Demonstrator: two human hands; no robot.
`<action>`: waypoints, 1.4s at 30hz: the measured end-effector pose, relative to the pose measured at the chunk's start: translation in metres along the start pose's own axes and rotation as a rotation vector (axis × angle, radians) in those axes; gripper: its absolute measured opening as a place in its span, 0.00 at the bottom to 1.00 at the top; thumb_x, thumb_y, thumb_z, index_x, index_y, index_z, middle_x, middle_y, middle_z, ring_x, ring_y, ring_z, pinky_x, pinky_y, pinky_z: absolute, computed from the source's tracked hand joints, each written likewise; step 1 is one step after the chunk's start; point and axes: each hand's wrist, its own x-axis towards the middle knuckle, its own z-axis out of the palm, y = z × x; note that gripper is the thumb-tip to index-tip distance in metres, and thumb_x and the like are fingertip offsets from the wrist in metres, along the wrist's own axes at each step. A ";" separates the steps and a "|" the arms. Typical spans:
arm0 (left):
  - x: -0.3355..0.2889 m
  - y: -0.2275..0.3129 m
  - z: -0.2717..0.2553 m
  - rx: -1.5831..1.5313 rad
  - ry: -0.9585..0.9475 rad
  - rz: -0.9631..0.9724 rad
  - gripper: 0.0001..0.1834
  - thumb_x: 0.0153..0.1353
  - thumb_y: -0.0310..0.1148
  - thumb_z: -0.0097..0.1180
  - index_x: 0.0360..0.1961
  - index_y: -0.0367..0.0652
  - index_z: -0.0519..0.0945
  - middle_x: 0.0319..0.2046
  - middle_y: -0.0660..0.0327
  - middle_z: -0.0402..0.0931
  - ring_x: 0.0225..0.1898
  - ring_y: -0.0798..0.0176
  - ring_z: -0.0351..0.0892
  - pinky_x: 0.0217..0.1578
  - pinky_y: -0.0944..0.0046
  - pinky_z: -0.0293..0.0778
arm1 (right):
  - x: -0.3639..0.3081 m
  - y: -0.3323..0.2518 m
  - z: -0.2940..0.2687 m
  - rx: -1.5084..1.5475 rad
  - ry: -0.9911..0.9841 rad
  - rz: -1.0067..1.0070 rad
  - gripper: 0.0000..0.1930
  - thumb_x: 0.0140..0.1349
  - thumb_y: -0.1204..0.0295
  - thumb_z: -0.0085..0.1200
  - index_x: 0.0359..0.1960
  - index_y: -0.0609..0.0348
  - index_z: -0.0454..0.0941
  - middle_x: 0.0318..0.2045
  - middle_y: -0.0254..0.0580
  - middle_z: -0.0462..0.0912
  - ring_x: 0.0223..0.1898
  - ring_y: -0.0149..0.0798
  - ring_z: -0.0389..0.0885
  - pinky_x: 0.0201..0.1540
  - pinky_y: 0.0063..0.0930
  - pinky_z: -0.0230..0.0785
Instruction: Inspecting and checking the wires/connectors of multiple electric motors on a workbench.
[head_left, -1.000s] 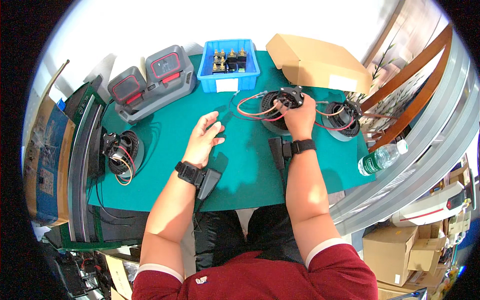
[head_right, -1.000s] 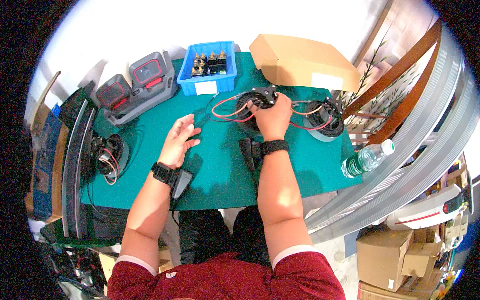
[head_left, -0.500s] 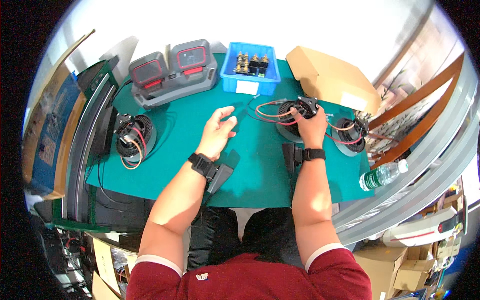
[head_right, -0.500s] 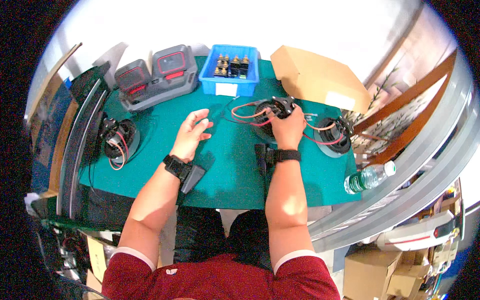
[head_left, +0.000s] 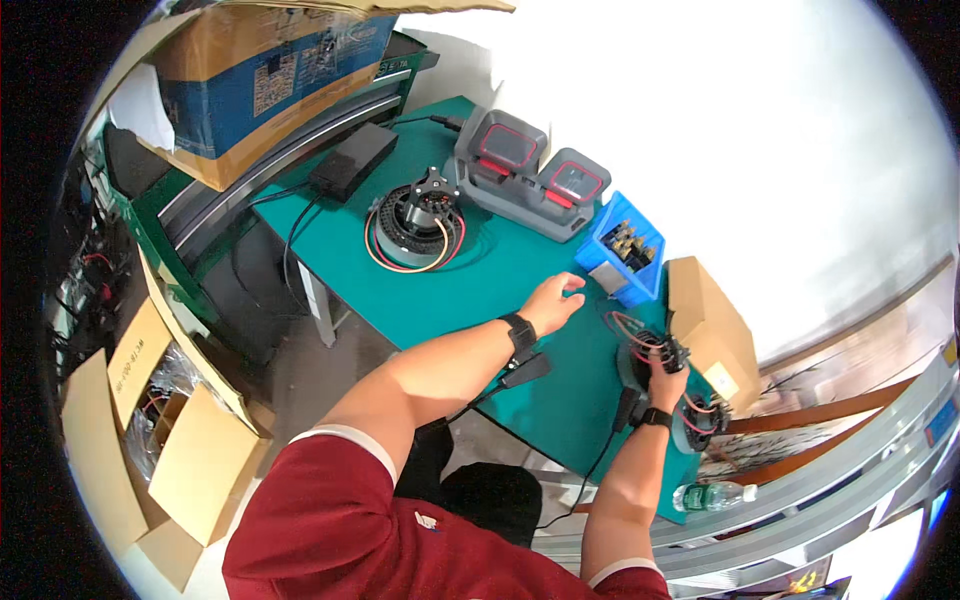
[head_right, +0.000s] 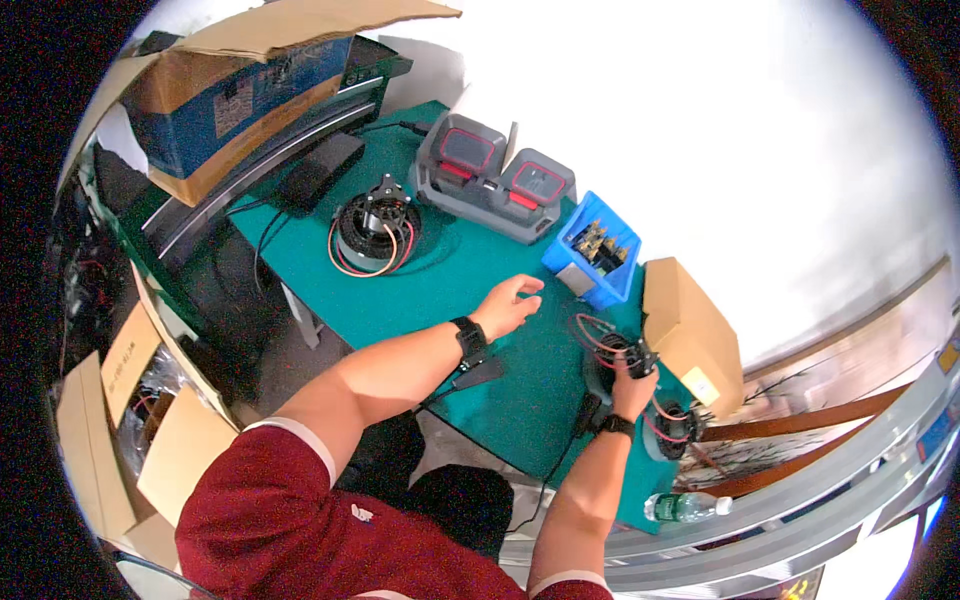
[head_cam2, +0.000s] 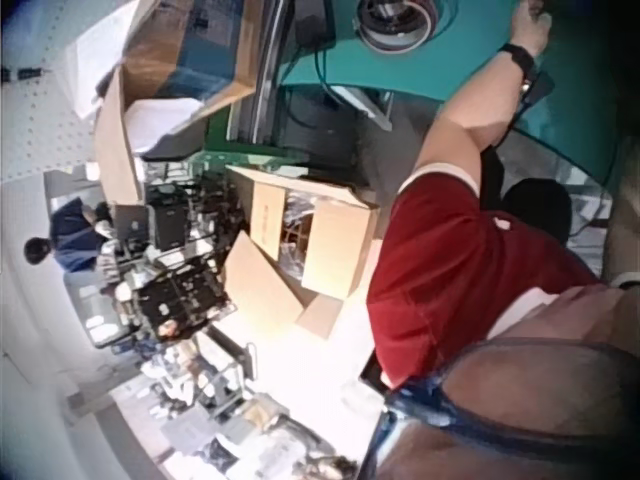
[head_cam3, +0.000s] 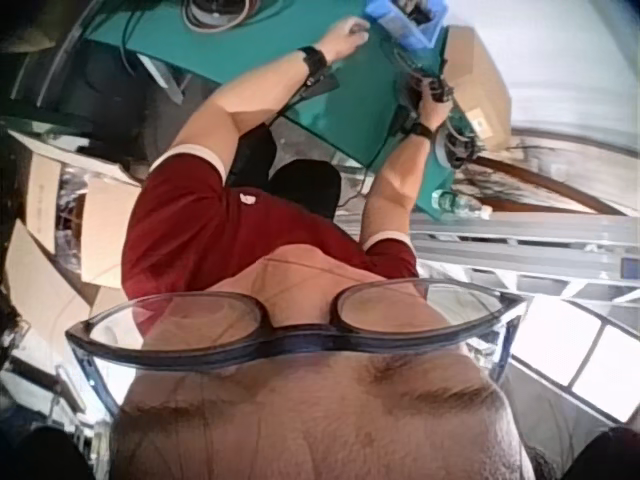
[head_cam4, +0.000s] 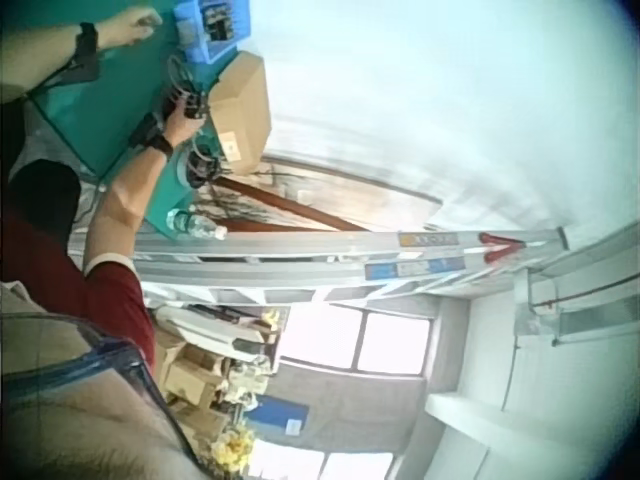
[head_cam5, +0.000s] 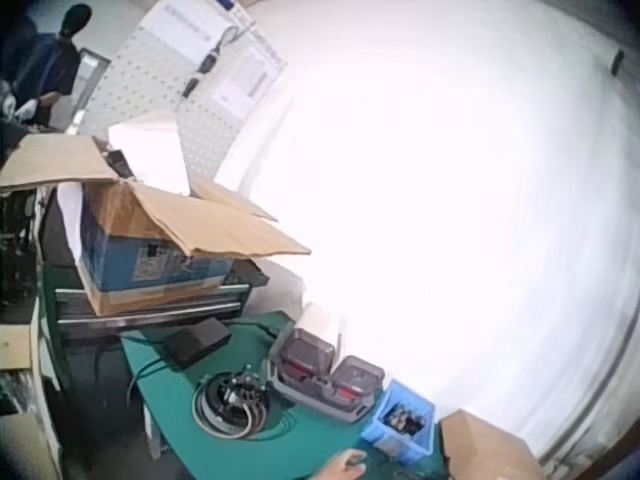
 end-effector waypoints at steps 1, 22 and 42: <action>-0.002 0.003 -0.002 -0.014 0.007 0.014 0.17 0.56 0.33 0.52 0.47 0.39 0.70 0.43 0.53 0.71 0.37 0.61 0.75 0.38 0.62 0.72 | -0.011 -0.011 -0.008 -0.162 -0.002 0.049 0.37 0.41 0.59 0.66 0.49 0.71 0.65 0.43 0.58 0.73 0.46 0.52 0.72 0.50 0.36 0.62; -0.047 0.130 -0.187 0.135 0.476 0.523 0.21 0.59 0.24 0.46 0.54 0.36 0.62 0.52 0.50 0.66 0.53 0.60 0.66 0.52 0.63 0.62 | -0.171 -0.138 0.003 0.125 -0.172 -0.239 0.21 0.50 0.70 0.56 0.47 0.63 0.68 0.47 0.54 0.69 0.50 0.53 0.66 0.53 0.39 0.61; -0.007 0.071 -0.233 0.798 0.185 0.184 0.41 0.38 0.39 0.69 0.52 0.33 0.63 0.46 0.47 0.70 0.49 0.53 0.71 0.49 0.61 0.66 | -0.191 -0.140 0.014 0.155 -0.115 -0.285 0.10 0.50 0.75 0.54 0.36 0.59 0.74 0.37 0.48 0.76 0.41 0.50 0.73 0.44 0.37 0.67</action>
